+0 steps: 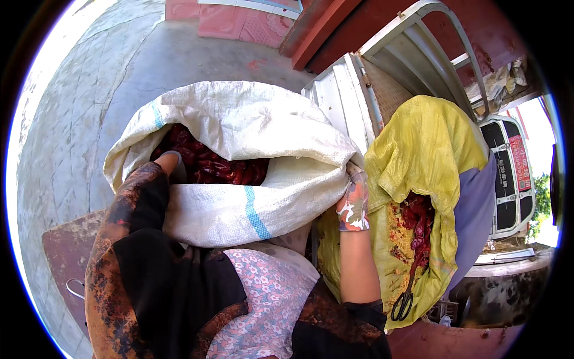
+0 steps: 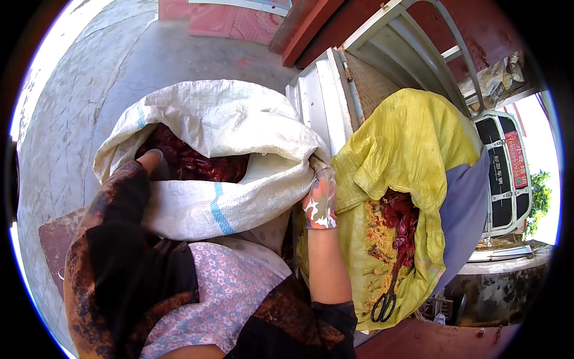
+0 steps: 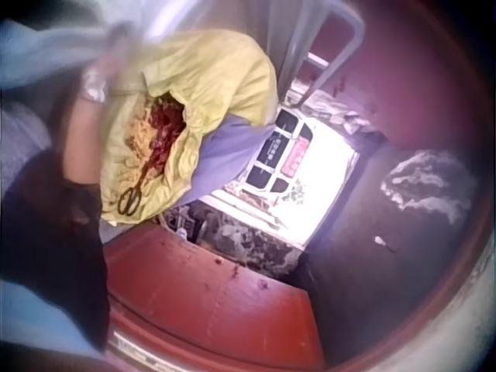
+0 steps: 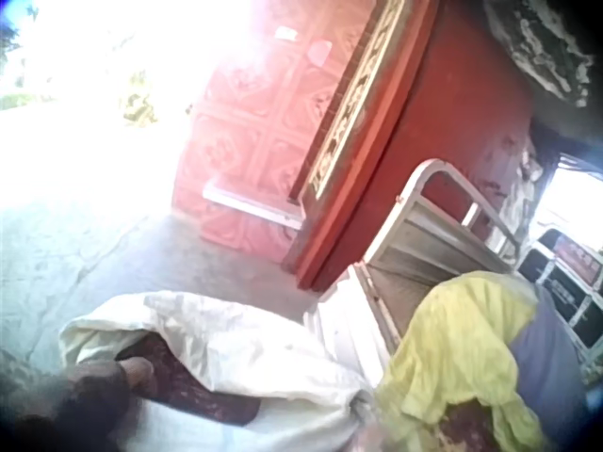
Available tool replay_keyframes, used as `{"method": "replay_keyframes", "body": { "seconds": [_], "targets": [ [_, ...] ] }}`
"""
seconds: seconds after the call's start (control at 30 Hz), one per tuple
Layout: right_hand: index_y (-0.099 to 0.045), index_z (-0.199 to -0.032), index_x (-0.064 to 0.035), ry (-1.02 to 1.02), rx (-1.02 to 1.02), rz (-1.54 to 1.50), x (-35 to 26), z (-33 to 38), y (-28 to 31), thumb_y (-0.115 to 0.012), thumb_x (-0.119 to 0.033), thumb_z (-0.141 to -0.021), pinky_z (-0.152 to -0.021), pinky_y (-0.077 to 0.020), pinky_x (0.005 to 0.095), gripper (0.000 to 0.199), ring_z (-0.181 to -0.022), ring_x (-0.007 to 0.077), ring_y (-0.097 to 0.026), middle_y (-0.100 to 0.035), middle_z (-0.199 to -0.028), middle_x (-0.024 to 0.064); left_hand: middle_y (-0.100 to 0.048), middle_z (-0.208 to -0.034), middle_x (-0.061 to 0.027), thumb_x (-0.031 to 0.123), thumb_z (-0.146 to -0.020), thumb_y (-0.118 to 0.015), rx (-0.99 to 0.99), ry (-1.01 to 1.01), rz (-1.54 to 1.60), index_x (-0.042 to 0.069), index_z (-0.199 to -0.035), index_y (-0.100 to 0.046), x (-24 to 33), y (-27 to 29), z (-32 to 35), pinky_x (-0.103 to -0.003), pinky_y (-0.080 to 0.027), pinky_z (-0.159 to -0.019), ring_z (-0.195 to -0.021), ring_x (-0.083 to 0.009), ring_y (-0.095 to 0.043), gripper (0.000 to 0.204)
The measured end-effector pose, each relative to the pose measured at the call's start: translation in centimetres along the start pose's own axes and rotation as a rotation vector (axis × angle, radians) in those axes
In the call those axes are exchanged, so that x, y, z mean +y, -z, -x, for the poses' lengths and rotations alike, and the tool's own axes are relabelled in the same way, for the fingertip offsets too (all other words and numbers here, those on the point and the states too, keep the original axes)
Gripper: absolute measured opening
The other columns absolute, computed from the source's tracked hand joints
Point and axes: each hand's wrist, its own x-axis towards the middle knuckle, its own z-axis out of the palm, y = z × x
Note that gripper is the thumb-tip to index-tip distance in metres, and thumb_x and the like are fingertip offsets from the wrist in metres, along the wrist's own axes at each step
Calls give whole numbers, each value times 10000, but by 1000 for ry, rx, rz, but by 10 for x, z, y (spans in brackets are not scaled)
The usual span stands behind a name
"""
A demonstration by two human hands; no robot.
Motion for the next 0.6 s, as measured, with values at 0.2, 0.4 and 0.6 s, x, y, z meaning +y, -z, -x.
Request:
{"method": "replay_keyframes", "body": {
  "seconds": [0.2, 0.4, 0.6],
  "targets": [
    [-600, -1059, 78, 21, -23, 193, -8, 2, -23, -535, -168, -819, -883, -431, 303, 350, -994, 227, -569, -607, -1075, 149, -505, -1297, -121, 286, -894, -437, -27, 77, -42, 114, -1207, -557, 0, 2, -25, -429, -410, -938, -1187, -294, -483, 377],
    [-586, -1106, 52, 8, -2, 109, 6, -3, -11, -532, -167, -840, -874, -436, 300, 349, -997, 218, -568, -608, -1077, 141, -504, -1299, -120, 289, -899, -431, -9, 82, -100, 110, -1204, -558, 50, 6, -60, -427, -416, -932, -1186, -292, -485, 376],
    [-582, -1121, 37, 36, -11, 246, -5, 6, -17, -551, -178, -841, -868, -437, 297, 354, -989, 208, -566, -607, -1074, 131, -504, -1300, -120, 292, -904, -426, 200, 63, -42, 107, -1202, -560, 136, 44, -90, -425, -422, -926, -1185, -290, -486, 375]
  ]
}}
